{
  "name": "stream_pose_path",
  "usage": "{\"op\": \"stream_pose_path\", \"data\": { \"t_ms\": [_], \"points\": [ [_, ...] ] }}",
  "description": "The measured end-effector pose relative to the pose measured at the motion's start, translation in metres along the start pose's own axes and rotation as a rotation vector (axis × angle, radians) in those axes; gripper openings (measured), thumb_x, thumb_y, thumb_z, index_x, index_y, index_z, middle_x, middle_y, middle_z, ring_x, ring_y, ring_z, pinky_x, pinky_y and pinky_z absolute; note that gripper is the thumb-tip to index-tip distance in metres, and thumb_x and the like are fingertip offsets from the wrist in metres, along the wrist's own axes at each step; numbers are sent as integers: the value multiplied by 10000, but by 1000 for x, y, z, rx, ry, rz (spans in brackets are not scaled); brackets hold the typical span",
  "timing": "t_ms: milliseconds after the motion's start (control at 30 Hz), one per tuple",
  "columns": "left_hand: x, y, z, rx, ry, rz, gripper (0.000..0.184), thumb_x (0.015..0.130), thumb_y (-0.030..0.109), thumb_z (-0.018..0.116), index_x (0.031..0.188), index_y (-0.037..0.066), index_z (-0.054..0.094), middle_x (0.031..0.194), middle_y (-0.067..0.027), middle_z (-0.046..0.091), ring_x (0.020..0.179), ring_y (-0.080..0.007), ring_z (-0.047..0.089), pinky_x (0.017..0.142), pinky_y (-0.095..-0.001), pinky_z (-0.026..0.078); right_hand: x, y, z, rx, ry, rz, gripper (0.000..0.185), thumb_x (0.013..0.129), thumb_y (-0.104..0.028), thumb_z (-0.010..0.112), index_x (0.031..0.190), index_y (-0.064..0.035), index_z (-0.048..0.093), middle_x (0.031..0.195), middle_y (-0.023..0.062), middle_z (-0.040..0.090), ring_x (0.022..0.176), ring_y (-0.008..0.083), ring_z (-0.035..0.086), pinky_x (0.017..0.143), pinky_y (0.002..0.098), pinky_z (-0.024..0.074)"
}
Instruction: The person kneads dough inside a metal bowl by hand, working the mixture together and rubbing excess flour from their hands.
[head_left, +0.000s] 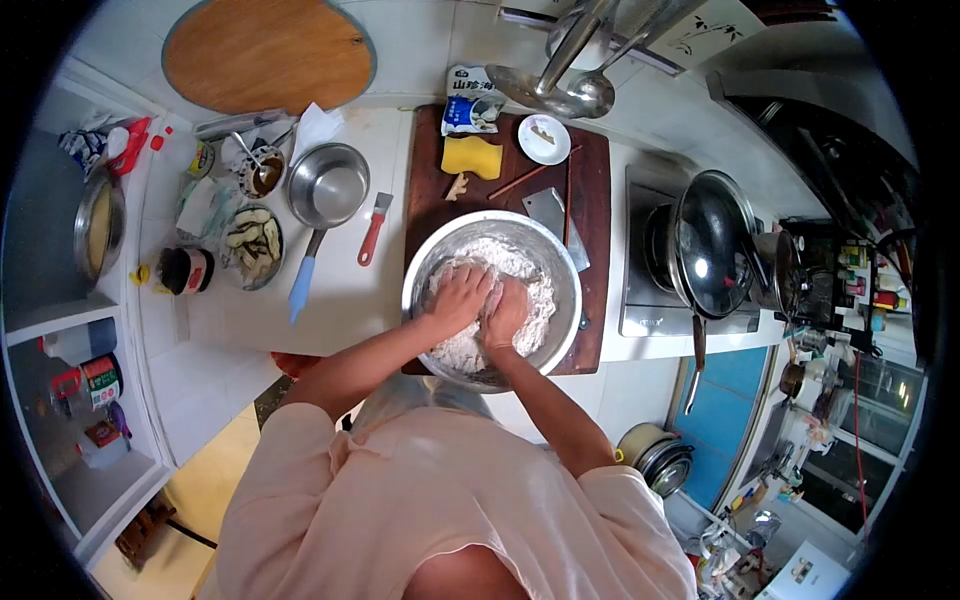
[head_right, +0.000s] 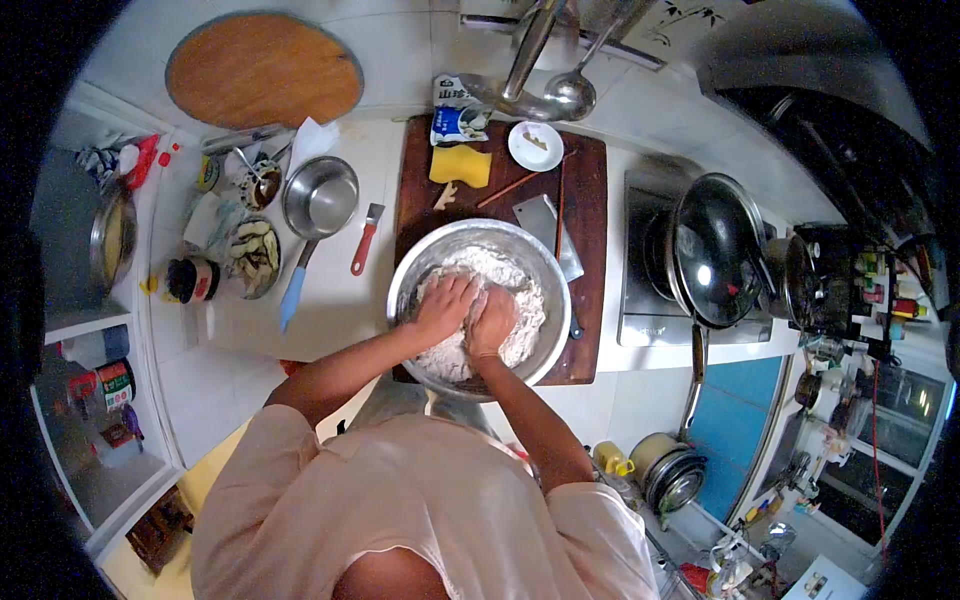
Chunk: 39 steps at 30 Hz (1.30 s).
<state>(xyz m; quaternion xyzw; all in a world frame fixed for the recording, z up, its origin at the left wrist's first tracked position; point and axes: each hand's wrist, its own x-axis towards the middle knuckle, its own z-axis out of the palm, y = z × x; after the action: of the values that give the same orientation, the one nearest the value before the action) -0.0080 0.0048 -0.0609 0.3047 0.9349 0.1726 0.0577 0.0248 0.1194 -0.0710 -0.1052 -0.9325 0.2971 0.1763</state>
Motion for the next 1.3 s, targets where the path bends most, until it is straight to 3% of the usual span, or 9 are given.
{"op": "stream_pose_path", "data": {
  "t_ms": [300,433,600,700,900,933,1033,1167,1300],
  "points": [
    [54,-28,13,38,84,39,177,798,179,542,945,85,576,872,-53,598,882,-231,603,736,-399,457,54,32,27,-15,-67,-62,345,934,-297,410,818,-21,581,731,213,593,714,410,568,673,501,406],
    [59,-27,9,26,17,-38,164,825,168,512,948,81,577,906,-69,637,862,-251,639,737,-416,479,59,36,30,-58,-108,-55,354,946,-303,409,817,-29,593,687,226,593,663,427,569,635,508,421],
    [20,12,-41,-169,-161,-186,475,697,63,675,1152,25,545,1277,-162,479,1199,-346,440,977,-442,398,61,15,-22,170,-276,33,337,923,-308,492,830,-3,600,719,222,592,690,419,572,647,498,432],
    [-38,31,-56,-215,1,1,220,829,90,490,1014,25,589,1202,-161,531,1085,-328,514,919,-439,425,47,-6,-48,192,-289,-132,281,893,-266,528,845,-1,609,791,210,594,769,404,564,677,475,439],
    [-58,11,-44,-222,131,80,253,845,113,472,1056,18,575,1276,-173,485,1123,-337,485,963,-457,399,-17,-11,-34,-1,-170,-144,239,859,-223,510,937,-8,580,953,209,565,923,405,514,817,489,382],
    [-54,7,-33,-143,70,38,384,838,84,475,1213,12,512,1348,-172,431,1204,-352,427,1031,-495,336,-22,-13,-29,9,-108,-126,253,869,-235,492,949,-8,571,947,217,554,925,409,505,820,491,373],
    [-38,1,-13,-25,36,79,423,865,130,439,1268,6,477,1361,-156,426,1232,-331,403,1037,-546,300,-25,-7,-6,12,26,-126,304,883,-280,451,995,-22,566,967,219,557,959,415,495,842,500,355],
    [-15,-11,10,48,30,88,442,850,157,454,1265,9,483,1276,-142,476,1186,-294,427,993,-535,327,0,-2,-4,-14,-159,-112,286,829,-231,465,975,-13,579,968,192,561,942,396,502,804,500,365],
    [16,-20,6,69,-10,21,369,813,157,511,1160,31,534,1112,-102,554,1070,-261,491,886,-469,392,29,12,9,48,-153,-227,279,866,-268,438,909,-26,568,875,182,547,843,392,512,736,494,366]
  ]
}}
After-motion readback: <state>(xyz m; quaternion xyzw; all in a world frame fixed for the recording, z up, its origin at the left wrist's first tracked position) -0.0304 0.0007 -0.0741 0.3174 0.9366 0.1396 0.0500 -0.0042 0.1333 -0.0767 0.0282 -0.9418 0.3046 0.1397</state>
